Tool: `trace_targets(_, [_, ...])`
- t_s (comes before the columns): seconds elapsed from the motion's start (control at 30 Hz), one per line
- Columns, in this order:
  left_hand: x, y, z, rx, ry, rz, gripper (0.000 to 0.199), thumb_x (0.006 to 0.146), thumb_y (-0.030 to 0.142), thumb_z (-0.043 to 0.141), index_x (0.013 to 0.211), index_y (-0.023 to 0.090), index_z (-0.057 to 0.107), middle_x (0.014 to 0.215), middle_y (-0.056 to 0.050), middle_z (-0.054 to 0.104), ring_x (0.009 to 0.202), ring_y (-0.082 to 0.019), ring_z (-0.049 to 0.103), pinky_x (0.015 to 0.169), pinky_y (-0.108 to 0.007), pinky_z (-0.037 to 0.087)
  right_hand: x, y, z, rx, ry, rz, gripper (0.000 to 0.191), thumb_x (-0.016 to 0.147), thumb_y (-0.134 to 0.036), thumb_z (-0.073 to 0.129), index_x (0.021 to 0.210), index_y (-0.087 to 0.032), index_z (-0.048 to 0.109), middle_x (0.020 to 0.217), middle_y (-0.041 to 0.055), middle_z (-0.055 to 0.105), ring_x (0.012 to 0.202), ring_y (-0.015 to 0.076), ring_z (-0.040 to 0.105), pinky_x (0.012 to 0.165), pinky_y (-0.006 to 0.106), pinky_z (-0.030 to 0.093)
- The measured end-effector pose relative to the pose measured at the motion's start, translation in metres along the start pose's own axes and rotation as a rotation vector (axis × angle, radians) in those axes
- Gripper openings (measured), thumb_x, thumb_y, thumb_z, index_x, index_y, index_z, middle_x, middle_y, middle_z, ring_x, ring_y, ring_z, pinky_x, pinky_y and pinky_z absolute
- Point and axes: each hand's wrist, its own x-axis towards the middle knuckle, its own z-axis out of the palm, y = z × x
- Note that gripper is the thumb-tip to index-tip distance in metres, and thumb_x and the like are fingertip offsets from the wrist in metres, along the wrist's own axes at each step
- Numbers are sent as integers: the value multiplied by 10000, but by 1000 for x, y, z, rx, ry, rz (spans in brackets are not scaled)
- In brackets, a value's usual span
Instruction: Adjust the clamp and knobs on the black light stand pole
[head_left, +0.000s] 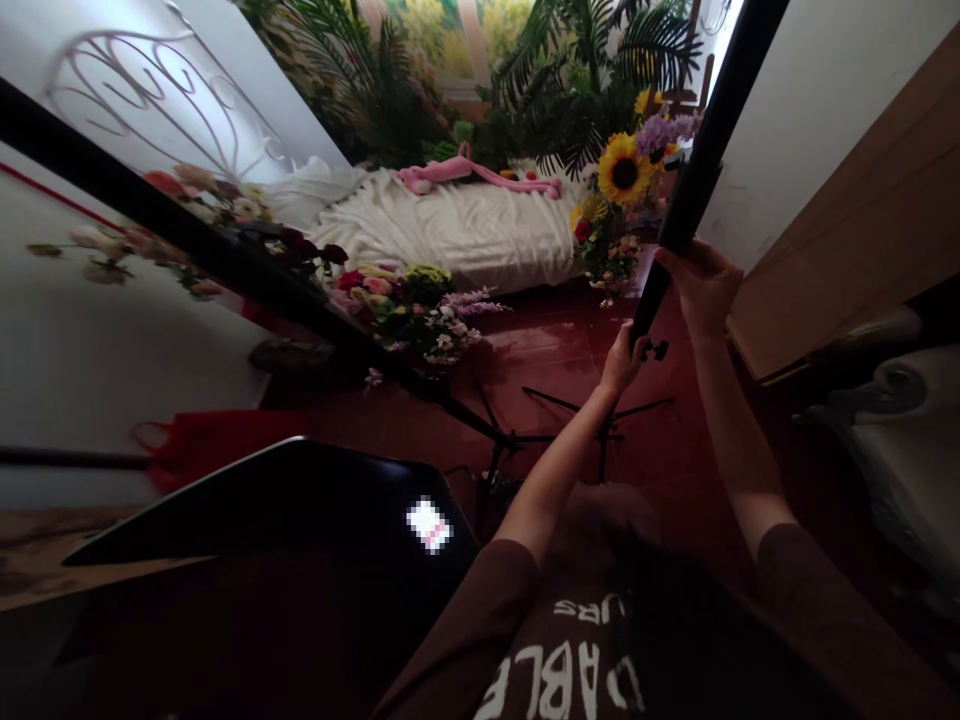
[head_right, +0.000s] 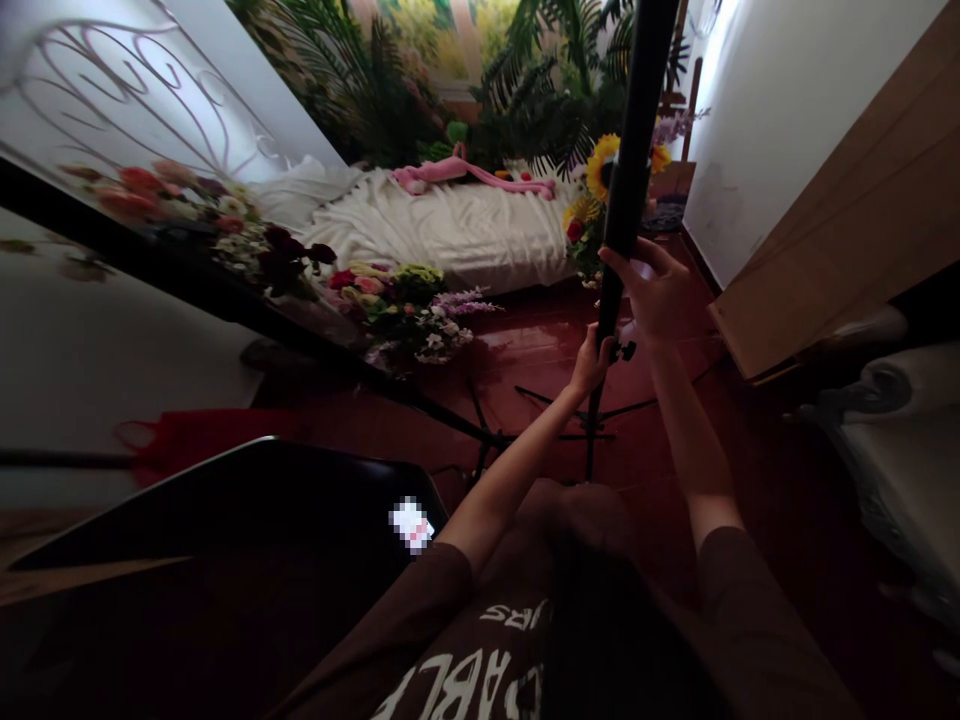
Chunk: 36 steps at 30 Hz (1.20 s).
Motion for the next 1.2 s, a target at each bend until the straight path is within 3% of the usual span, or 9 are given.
trace_targets(0.1, [0, -1, 0, 5, 14, 5, 323, 926, 408, 456, 1183, 213, 475, 842, -23, 630, 689, -112, 584, 672, -240, 447, -4, -4, 1, -31, 86, -8, 414, 750, -547, 705, 1009, -224, 701, 997, 23, 713, 1014, 211, 663, 921, 363, 538])
trace_targets(0.27, [-1, 0, -1, -10, 10, 8, 339, 928, 412, 451, 1196, 206, 465, 842, -25, 624, 683, -107, 576, 667, -233, 443, -27, -4, -15, -90, 32, 35, 409, 825, -573, 612, 1086, -268, 685, 1100, 31, 702, 1031, 201, 654, 892, 340, 544])
trace_targets(0.43, [-2, -1, -1, -9, 16, 23, 345, 931, 422, 436, 1200, 208, 463, 828, -16, 612, 663, -101, 560, 660, -228, 438, -80, 22, -43, -286, -84, 155, 323, 878, -517, 555, 1001, -270, 722, 1031, 39, 721, 949, 200, 659, 846, 348, 543])
trace_targets(0.57, [-1, -6, 1, -15, 22, 37, 349, 932, 428, 431, 1203, 210, 465, 818, -7, 608, 654, -94, 560, 663, -220, 440, -122, 43, -56, -366, -158, 181, 303, 862, -475, 585, 1072, -295, 708, 1133, 48, 681, 1064, 226, 598, 862, 368, 536])
trace_targets(0.67, [0, -8, 3, -16, 30, 33, 341, 931, 427, 436, 1199, 218, 466, 818, -4, 610, 658, -96, 564, 667, -220, 446, -139, 51, -58, -442, -172, 153, 329, 847, -449, 614, 1147, -331, 679, 1199, 46, 640, 1131, 246, 546, 961, 422, 492])
trace_targets(0.83, [0, -6, 3, -11, 36, 29, 348, 930, 446, 434, 1191, 218, 474, 864, -27, 627, 705, -108, 588, 694, -226, 463, -144, 58, -53, -543, -118, 100, 373, 864, -407, 611, 1233, -355, 633, 1211, 57, 613, 1137, 254, 523, 1034, 440, 425])
trace_targets(0.97, [-1, -2, 3, -17, 30, 22, 345, 932, 448, 430, 1180, 213, 475, 864, -31, 626, 701, -110, 590, 685, -225, 463, -137, 62, -50, -588, -41, 71, 311, 867, -415, 609, 1156, -326, 683, 1155, 65, 635, 1117, 257, 524, 1030, 443, 412])
trace_targets(1.07, [-2, -1, 2, -10, 32, 19, 331, 937, 433, 431, 1179, 213, 474, 843, -22, 624, 686, -106, 585, 679, -221, 460, -131, 67, -50, -573, -36, 103, 294, 840, -499, 623, 1020, -296, 734, 1020, 71, 671, 1016, 252, 556, 939, 410, 457])
trace_targets(1.2, [-2, -3, 2, 5, 39, 19, 334, 933, 421, 450, 1193, 215, 480, 884, -35, 638, 733, -116, 599, 702, -229, 464, -127, 74, -44, -473, -24, 256, 410, 746, -636, 655, 774, -234, 729, 721, 39, 643, 712, 185, 562, 716, 316, 479])
